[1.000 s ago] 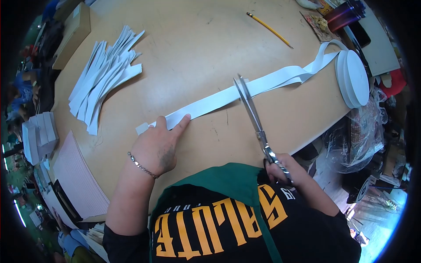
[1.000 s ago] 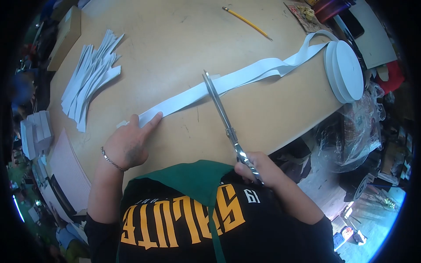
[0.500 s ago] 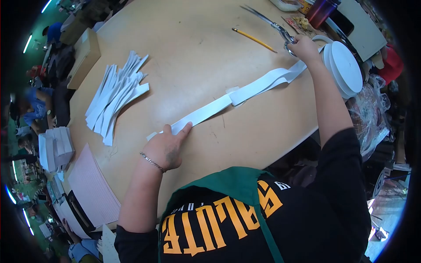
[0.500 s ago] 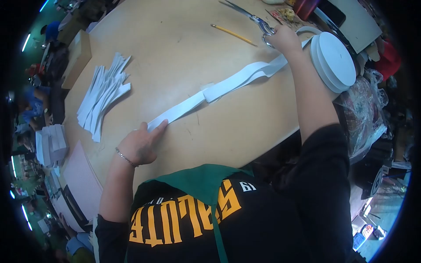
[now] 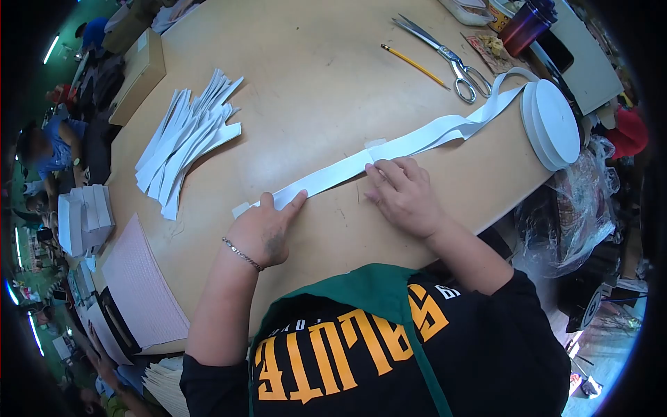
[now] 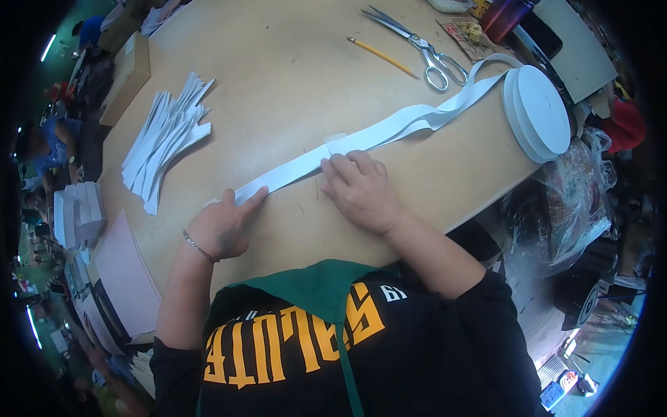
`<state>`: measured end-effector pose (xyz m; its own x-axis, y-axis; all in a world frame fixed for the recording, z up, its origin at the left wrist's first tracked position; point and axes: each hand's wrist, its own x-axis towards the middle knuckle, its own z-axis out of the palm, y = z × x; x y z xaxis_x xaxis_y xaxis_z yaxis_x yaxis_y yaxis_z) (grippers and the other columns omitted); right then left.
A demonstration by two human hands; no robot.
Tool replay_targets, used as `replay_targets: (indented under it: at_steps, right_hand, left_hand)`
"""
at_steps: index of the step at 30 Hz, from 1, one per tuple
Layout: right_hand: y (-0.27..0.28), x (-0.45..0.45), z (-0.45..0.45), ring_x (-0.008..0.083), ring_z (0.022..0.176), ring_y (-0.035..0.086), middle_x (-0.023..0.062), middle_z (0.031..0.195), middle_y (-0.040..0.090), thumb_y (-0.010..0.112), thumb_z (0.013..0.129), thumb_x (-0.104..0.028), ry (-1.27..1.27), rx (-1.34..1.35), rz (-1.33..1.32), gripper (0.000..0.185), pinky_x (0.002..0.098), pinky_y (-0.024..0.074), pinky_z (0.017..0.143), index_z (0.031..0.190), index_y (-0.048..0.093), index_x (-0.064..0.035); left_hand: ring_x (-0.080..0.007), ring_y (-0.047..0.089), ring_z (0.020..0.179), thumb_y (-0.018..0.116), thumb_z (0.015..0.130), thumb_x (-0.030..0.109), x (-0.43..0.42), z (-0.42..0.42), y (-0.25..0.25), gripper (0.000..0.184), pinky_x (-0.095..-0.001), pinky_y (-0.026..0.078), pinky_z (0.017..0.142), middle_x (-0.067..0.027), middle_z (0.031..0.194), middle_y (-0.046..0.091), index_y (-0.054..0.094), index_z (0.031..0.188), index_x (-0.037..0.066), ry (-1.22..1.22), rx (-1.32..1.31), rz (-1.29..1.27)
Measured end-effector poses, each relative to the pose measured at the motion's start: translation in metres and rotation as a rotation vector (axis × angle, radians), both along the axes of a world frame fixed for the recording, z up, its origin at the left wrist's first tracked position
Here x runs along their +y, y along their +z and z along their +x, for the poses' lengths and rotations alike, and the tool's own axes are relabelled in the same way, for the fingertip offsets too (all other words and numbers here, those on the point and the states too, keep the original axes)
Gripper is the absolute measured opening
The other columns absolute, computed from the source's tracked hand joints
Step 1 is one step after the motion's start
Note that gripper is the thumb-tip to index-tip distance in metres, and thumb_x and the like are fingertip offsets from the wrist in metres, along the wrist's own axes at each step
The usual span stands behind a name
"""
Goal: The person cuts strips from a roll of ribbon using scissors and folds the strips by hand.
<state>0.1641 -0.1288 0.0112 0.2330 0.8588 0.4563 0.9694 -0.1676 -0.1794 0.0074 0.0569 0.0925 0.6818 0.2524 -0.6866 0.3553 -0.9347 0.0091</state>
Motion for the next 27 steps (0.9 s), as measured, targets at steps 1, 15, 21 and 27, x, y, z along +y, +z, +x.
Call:
replay_targets:
  at_steps: [1,15,21,27]
  right_hand:
    - [-0.002,0.0,-0.004,0.0225,0.094,0.048,0.0057,0.101,0.051,0.064,0.076,-0.026,-0.055,0.054,-0.051,0.043,0.0344,0.0408,0.074,0.111,0.058,-0.0032]
    - [-0.004,-0.002,-0.01,0.0247,0.1,0.044,0.0083,0.107,0.046,0.067,0.076,-0.042,-0.193,0.242,-0.22,0.055,0.0402,0.0382,0.082,0.121,0.056,-0.0125]
    - [-0.004,0.006,-0.003,0.0278,0.118,0.041,0.0067,0.124,0.049,0.065,0.077,-0.036,-0.143,0.016,-0.141,0.046,0.0415,0.0375,0.088,0.114,0.056,-0.0105]
    - [0.011,0.042,0.021,0.0281,0.113,0.044,0.0058,0.112,0.054,0.067,0.075,-0.022,0.012,0.173,-0.222,0.035,0.0428,0.0365,0.091,0.107,0.06,-0.01]
  left_hand:
    - [-0.0379,0.062,0.086,0.061,0.069,0.007,0.0,0.0,0.0,0.083,-0.0383,0.052,0.077,-0.025,0.109,0.048,0.027,0.142,0.027,0.005,-0.002,-0.002]
    - [-0.0331,0.062,0.09,0.059,0.072,0.007,-0.001,0.007,0.004,0.082,-0.0363,0.053,0.076,-0.0228,0.11,0.047,0.026,0.143,0.029,0.021,0.088,0.009]
    - [-0.038,0.062,0.084,0.059,0.07,0.007,0.001,-0.001,-0.001,0.081,-0.039,0.052,0.076,-0.0241,0.107,0.049,0.028,0.142,0.029,0.011,-0.017,-0.004]
    - [-0.0371,0.061,0.085,0.06,0.069,0.007,0.001,-0.004,-0.002,0.081,-0.0388,0.052,0.075,-0.0234,0.106,0.05,0.029,0.141,0.028,0.028,-0.061,-0.017]
